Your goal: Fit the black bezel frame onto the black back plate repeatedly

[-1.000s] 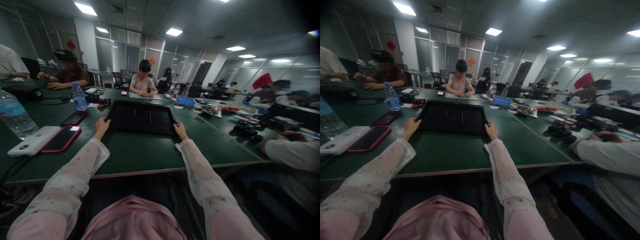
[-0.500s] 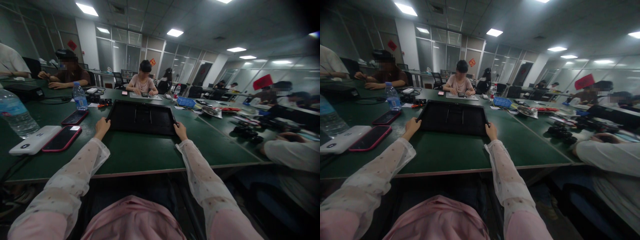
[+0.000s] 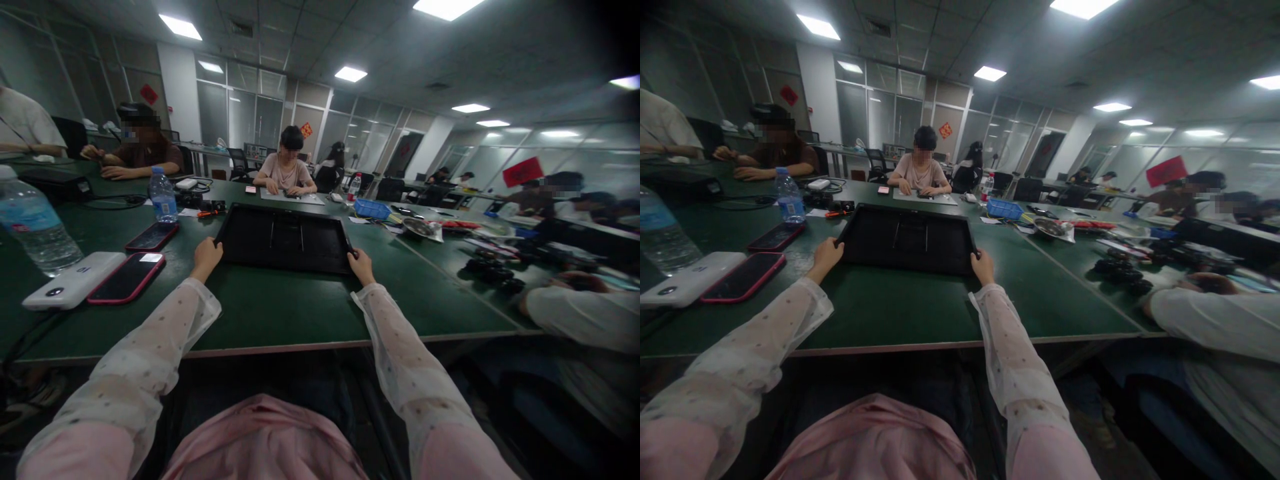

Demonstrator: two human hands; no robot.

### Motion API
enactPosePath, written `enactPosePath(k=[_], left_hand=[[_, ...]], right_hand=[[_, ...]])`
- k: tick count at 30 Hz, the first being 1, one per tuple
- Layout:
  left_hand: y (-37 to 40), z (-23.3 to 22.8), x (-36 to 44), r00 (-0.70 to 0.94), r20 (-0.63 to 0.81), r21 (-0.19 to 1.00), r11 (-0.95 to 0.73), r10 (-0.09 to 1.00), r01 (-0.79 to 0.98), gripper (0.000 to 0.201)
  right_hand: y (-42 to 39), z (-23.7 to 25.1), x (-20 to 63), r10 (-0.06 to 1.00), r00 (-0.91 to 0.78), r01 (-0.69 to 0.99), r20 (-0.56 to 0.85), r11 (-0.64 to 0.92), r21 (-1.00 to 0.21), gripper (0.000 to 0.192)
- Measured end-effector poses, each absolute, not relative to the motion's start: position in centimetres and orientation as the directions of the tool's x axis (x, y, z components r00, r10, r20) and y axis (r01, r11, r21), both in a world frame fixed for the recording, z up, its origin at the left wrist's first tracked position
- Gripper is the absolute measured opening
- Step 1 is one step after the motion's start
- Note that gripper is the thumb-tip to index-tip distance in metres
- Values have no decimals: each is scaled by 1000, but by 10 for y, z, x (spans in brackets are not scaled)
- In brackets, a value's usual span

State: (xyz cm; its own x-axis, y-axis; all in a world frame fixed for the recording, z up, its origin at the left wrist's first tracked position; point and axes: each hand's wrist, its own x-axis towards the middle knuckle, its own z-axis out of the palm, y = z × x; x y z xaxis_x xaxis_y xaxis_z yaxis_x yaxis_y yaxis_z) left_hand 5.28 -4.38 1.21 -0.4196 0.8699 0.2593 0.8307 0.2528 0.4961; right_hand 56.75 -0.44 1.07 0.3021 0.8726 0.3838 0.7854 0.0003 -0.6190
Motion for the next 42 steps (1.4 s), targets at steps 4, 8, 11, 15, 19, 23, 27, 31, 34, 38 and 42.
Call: enactPosePath(k=[4, 8, 11, 15, 19, 23, 27, 31, 34, 38, 42], left_hand=[[-43, 11, 52, -418, 258, 506, 246, 871, 827, 46], [-44, 11, 53, -406, 277, 514, 222, 871, 828, 47], [-45, 12, 54, -406, 331, 513, 198, 852, 835, 48], [-45, 13, 55, -416, 339, 539, 188, 844, 821, 49], [-44, 12, 53, -483, 399, 570, 202, 779, 796, 50], [-43, 11, 52, -544, 417, 603, 226, 729, 765, 52], [-42, 9, 52, -558, 394, 625, 232, 731, 745, 49], [-41, 8, 52, -554, 390, 625, 230, 735, 746, 49], [-41, 8, 51, -541, 371, 617, 235, 754, 751, 47], [-41, 8, 51, -538, 363, 616, 237, 761, 751, 48], [-43, 9, 52, -549, 347, 623, 250, 761, 741, 48]], right_hand=[[-4, 14, 567, 889, 268, 806, 370, 4, -592, 46], [-4, 19, 561, 905, 283, 832, 318, -67, -551, 46], [-3, 21, 557, 904, 306, 835, 299, -104, -540, 44], [-1, 22, 565, 913, 298, 805, 279, -83, -588, 43], [-1, 21, 572, 950, 257, 715, 177, -64, -696, 41], [2, 15, 564, 967, 225, 457, 117, 1, -890, 66], [12, 8, 557, 948, 258, 367, 187, 83, -927, 72], [22, 2, 558, 915, 276, 356, 294, 187, -916, 67], [28, -1, 561, 915, 266, 286, 304, 226, -931, 67], [29, -1, 567, 904, 311, 234, 292, 225, -946, 69], [22, 5, 576, 849, 381, 403, 367, 204, -892, 72]])
